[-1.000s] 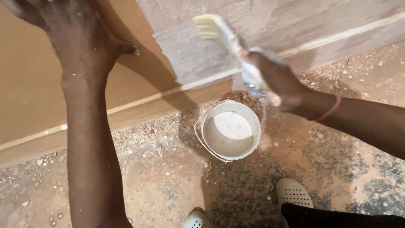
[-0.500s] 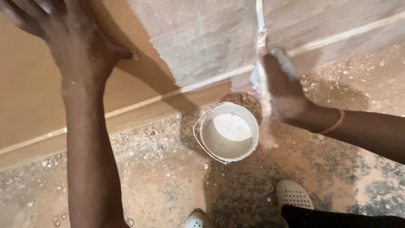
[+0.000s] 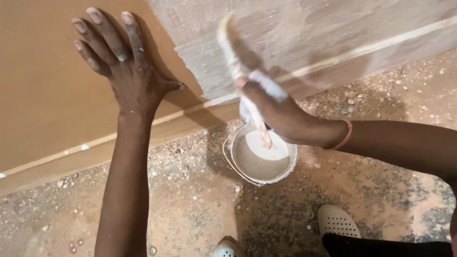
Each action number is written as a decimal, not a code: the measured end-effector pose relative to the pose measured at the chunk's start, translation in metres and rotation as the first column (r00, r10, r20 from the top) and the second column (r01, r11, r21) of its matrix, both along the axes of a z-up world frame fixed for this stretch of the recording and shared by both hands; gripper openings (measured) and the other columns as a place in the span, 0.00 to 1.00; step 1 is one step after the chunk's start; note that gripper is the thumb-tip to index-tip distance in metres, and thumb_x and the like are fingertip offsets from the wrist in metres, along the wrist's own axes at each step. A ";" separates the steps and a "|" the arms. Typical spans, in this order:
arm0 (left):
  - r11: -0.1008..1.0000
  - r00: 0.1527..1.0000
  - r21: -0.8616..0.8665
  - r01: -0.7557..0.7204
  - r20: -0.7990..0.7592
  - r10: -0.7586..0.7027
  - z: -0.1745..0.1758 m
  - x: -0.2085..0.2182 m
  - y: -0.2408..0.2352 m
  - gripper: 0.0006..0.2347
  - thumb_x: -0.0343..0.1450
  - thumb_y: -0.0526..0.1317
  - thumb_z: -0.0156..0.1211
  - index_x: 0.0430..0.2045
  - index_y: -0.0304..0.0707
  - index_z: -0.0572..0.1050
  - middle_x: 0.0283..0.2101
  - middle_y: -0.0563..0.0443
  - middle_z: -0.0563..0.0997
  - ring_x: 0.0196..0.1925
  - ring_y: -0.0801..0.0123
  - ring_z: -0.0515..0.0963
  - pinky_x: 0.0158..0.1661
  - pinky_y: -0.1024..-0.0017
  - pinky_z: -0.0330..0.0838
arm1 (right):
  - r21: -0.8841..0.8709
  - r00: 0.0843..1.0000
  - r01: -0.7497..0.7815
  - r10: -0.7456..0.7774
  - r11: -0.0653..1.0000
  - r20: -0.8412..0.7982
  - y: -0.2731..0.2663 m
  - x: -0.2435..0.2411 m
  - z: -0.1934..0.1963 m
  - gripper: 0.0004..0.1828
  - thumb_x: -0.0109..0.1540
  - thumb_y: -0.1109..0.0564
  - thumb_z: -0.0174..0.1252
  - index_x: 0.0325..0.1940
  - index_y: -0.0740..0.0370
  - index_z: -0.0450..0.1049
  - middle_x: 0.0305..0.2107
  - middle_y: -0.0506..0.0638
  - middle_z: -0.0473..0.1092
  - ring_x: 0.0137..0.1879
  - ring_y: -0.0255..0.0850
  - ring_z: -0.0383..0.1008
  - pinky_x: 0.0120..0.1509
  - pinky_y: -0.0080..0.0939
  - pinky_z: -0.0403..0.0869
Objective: The person paints a wall with white paint using a paintbrush. They repeatedly dip the brush into a paint bucket and apply paint to the lower section of the wall, working along the baseboard area.
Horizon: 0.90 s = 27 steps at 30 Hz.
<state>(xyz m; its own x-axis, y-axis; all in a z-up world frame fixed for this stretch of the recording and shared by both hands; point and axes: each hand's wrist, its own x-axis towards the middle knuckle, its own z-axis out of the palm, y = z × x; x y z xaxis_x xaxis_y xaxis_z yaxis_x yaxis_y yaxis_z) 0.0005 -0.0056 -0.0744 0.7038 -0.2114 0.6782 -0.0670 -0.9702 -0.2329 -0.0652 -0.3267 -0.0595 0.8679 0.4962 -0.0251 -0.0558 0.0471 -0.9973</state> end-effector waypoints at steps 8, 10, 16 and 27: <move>0.999 0.998 -0.020 0.030 -0.047 -0.031 0.006 -0.004 0.002 0.65 0.48 0.70 0.73 0.78 0.52 0.38 0.75 0.33 0.30 0.76 0.32 0.28 0.73 0.34 0.26 | -0.302 0.994 -0.102 0.088 0.948 -0.057 0.008 0.010 0.019 0.26 0.65 0.36 0.41 0.53 0.57 0.64 0.22 0.44 0.66 0.19 0.30 0.66 0.16 0.28 0.67; 0.998 0.994 -0.065 0.024 -0.107 -0.031 0.009 -0.005 -0.001 0.65 0.50 0.71 0.77 0.79 0.54 0.39 0.76 0.32 0.31 0.77 0.31 0.29 0.74 0.31 0.27 | -0.089 0.994 -0.111 0.109 0.990 -0.024 0.006 0.023 0.021 0.24 0.66 0.39 0.45 0.51 0.62 0.64 0.22 0.46 0.65 0.20 0.32 0.64 0.17 0.30 0.66; 0.996 0.990 -0.073 0.043 -0.130 -0.052 0.009 -0.005 -0.001 0.66 0.49 0.70 0.81 0.78 0.54 0.39 0.77 0.35 0.33 0.77 0.32 0.30 0.74 0.31 0.27 | -0.044 0.977 0.169 -0.174 0.985 -0.125 -0.019 0.011 0.019 0.18 0.69 0.43 0.42 0.46 0.61 0.63 0.22 0.44 0.61 0.21 0.32 0.59 0.18 0.29 0.64; 0.999 0.999 0.028 0.046 -0.021 -0.045 0.001 0.001 0.005 0.65 0.47 0.70 0.72 0.77 0.52 0.36 0.77 0.37 0.29 0.76 0.38 0.26 0.73 0.33 0.25 | -0.112 0.987 -0.162 0.159 0.980 -0.038 0.000 -0.011 0.018 0.21 0.69 0.42 0.43 0.48 0.63 0.65 0.19 0.45 0.61 0.18 0.31 0.61 0.16 0.28 0.64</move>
<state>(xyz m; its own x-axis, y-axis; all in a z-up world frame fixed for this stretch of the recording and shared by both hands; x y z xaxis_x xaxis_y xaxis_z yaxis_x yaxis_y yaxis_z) 0.0011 -0.0009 -0.0732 0.7065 -0.2624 0.6572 -0.1161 -0.9591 -0.2581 -0.0758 -0.3264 -0.0418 0.7751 0.6215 -0.1139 -0.0823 -0.0794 -0.9934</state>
